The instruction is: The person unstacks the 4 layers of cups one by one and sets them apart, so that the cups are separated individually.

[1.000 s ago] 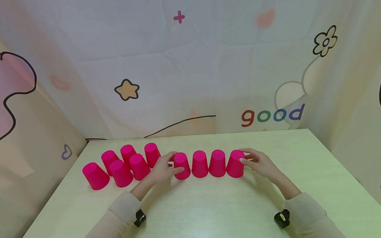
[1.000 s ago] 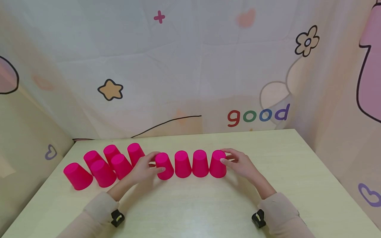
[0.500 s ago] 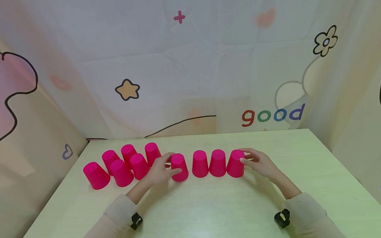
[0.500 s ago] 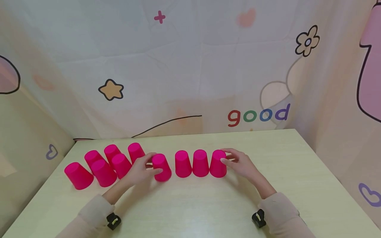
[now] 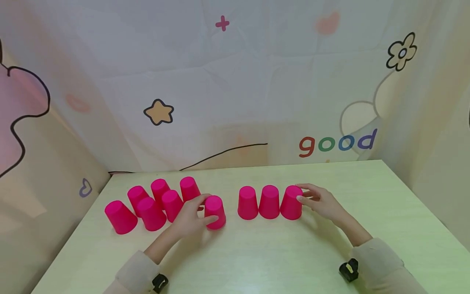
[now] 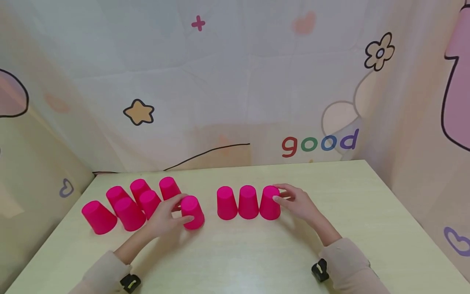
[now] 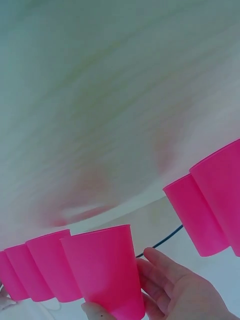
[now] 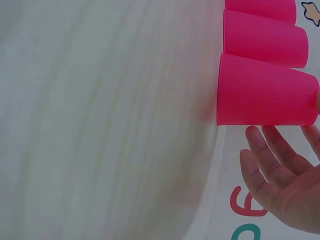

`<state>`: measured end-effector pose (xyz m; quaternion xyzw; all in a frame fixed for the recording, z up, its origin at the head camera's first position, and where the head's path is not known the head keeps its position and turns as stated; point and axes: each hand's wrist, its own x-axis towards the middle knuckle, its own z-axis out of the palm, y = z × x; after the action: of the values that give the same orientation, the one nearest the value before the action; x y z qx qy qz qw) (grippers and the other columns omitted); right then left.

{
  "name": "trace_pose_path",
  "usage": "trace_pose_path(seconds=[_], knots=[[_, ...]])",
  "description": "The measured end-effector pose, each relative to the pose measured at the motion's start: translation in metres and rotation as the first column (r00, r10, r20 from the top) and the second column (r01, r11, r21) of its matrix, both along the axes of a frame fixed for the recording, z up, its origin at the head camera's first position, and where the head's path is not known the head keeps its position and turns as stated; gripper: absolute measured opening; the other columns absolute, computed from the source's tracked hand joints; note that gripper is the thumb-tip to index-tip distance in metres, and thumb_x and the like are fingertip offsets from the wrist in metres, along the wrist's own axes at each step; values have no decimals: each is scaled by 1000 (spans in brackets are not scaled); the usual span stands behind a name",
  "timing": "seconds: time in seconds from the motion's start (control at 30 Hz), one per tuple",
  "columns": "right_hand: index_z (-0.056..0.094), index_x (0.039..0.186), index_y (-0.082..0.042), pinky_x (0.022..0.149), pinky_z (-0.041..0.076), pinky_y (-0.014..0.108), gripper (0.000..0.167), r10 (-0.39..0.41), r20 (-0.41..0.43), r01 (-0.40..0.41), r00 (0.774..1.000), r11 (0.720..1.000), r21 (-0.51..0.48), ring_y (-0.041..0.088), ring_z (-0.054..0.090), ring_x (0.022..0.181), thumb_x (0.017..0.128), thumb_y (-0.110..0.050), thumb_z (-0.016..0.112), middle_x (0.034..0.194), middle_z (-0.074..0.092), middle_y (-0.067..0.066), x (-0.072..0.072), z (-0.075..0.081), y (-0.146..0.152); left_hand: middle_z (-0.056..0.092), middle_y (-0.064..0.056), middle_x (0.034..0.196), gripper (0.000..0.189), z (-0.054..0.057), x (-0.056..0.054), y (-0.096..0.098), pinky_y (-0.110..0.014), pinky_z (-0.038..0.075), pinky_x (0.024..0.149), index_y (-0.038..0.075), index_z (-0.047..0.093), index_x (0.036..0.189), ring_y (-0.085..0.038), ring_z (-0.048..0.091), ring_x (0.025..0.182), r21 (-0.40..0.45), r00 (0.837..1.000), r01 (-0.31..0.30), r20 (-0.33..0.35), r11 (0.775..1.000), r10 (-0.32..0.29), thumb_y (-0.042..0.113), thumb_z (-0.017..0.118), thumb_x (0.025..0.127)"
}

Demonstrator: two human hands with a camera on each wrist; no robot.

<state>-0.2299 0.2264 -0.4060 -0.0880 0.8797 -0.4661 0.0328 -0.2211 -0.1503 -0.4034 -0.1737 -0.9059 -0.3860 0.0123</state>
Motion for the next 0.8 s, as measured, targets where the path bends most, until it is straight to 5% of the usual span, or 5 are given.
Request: trace_pose_path(seconds=[0.23, 0.8], knots=[[46, 131, -8, 74, 51, 42, 50, 2, 9, -2, 1000, 1000, -15, 35, 55, 100, 88, -28, 60, 117, 53, 22, 0, 1, -1, 58, 3, 108, 58, 1, 8, -11, -41, 50, 80, 13, 52, 122, -20, 55, 99, 7, 1000, -31, 2, 999, 31, 20, 78, 70], [46, 131, -7, 75, 51, 43, 49, 1, -1, -1, 1000, 1000, -1, 37, 54, 101, 88, -26, 60, 118, 52, 22, -1, 0, 0, 58, 2, 110, 58, 4, 30, -43, -41, 49, 83, 11, 52, 122, -19, 56, 102, 0, 995, 2, -95, 1000, -2, 21, 78, 71]])
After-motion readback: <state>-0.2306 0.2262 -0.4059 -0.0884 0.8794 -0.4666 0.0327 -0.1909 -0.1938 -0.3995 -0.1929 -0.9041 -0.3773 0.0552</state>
